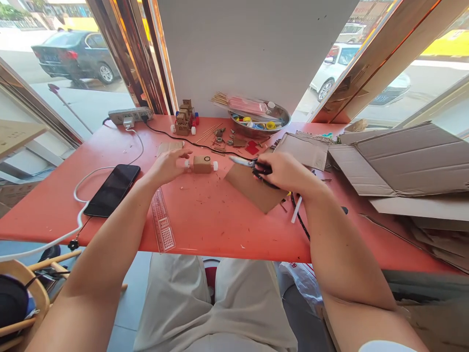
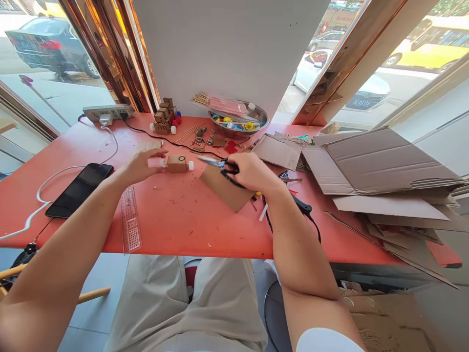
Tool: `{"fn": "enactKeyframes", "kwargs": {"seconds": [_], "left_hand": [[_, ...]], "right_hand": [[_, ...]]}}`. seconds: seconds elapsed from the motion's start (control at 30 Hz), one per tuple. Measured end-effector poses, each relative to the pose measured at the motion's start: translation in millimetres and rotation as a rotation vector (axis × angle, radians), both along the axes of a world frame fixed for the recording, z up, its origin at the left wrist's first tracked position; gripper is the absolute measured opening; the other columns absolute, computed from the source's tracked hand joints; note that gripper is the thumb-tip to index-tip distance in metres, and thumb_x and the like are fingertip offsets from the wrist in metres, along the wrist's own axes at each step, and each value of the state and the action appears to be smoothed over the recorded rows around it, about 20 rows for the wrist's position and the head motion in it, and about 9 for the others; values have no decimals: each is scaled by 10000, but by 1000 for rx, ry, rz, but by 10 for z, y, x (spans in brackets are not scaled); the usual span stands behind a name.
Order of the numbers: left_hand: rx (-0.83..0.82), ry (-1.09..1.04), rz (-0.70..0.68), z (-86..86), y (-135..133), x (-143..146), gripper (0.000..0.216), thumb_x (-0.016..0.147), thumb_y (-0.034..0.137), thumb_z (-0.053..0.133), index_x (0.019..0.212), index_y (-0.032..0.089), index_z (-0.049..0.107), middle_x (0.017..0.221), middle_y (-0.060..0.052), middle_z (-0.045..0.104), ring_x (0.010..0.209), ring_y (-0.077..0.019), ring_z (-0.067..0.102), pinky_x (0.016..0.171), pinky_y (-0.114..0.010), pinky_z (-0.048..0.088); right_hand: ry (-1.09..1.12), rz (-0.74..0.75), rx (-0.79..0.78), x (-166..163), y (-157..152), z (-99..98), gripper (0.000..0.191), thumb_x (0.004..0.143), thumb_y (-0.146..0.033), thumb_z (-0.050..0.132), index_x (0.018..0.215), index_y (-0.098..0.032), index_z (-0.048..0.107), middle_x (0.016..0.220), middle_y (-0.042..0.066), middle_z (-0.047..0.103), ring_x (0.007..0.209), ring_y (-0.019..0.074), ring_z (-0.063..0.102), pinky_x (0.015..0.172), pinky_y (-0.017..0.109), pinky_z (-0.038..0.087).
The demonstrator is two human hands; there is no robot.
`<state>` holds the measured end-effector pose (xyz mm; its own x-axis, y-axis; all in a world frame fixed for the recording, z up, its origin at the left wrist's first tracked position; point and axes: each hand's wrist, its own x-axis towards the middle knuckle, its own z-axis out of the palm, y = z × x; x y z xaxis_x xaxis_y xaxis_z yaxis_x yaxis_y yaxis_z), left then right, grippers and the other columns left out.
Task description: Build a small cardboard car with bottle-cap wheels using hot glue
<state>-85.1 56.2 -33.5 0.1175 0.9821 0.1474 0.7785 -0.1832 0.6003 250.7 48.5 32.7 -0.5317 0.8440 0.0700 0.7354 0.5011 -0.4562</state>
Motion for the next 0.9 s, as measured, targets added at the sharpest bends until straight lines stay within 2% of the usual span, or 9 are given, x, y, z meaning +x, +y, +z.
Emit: {"fn": "enactKeyframes", "kwargs": {"seconds": [0.1, 0.2, 0.27, 0.37, 0.47, 0.57, 0.67, 0.8, 0.9], "left_hand": [[27, -45, 9, -5, 29, -63, 664, 719, 432, 882, 1350, 242, 795, 1332, -110, 832, 1302, -374, 750, 1199, -542, 556], [72, -115, 39, -1, 49, -161, 607, 684, 440, 910, 1256, 257, 823, 1234, -89, 850, 1213, -354, 780, 1140, -523, 604], [115, -155, 128, 8, 73, -279, 482, 720, 409, 876, 1176, 261, 830, 1136, -71, 858, 1134, -332, 796, 1079, -505, 636], [196, -118, 364, 6, 126, -472, 282, 783, 347, 797, 1054, 273, 814, 1040, -68, 854, 1023, -319, 800, 1029, -505, 648], [190, 4, 481, -35, 173, -526, 320, 804, 354, 767, 1107, 266, 815, 1164, -112, 844, 1106, -365, 782, 1085, -549, 612], [163, 184, 430, -91, 192, -394, 447, 860, 394, 723, 1284, 276, 802, 1410, -140, 779, 1344, -411, 698, 1201, -575, 523], [95, 338, 381, -123, 199, -247, 515, 909, 425, 678, 1399, 295, 767, 1515, -135, 732, 1464, -434, 615, 1266, -618, 444], [39, 392, 299, -124, 237, -259, 448, 934, 395, 625, 1328, 278, 804, 1436, -129, 784, 1379, -396, 683, 1206, -537, 514], [31, 379, 282, -137, 273, -346, 409, 933, 354, 594, 1244, 249, 839, 1330, -143, 830, 1276, -391, 742, 1133, -511, 569]], "right_hand": [[60, -165, 140, 141, 90, 24, 249, 737, -190, 649, 656, -266, 426, 636, -14, 549, 646, 171, 484, 622, 304, 328], [118, -207, 214, 203, 116, 49, 235, 733, -236, 675, 668, -269, 452, 621, -13, 553, 650, 183, 489, 603, 301, 333], [124, -216, 219, 209, 116, 50, 236, 729, -242, 690, 668, -269, 464, 619, -15, 555, 651, 187, 493, 605, 303, 347], [80, -262, 204, 220, 124, 33, 282, 717, -206, 714, 641, -267, 449, 622, -16, 558, 640, 186, 500, 627, 314, 369], [34, -269, 193, 262, 148, 17, 311, 713, -197, 722, 611, -267, 436, 606, -13, 552, 623, 190, 496, 631, 324, 369], [0, -294, 200, 310, 166, 27, 297, 705, -204, 717, 599, -270, 448, 593, -5, 556, 626, 205, 508, 627, 332, 363], [-45, -421, 218, 341, 170, 60, 316, 708, -200, 722, 599, -273, 434, 622, 13, 580, 673, 232, 562, 656, 344, 390], [-11, -511, 219, 380, 187, 96, 352, 709, -241, 771, 611, -278, 435, 652, 20, 597, 734, 256, 604, 695, 359, 435], [114, -489, 190, 419, 212, 87, 394, 726, -406, 833, 635, -282, 470, 648, 6, 577, 723, 244, 590, 671, 355, 440]]}}
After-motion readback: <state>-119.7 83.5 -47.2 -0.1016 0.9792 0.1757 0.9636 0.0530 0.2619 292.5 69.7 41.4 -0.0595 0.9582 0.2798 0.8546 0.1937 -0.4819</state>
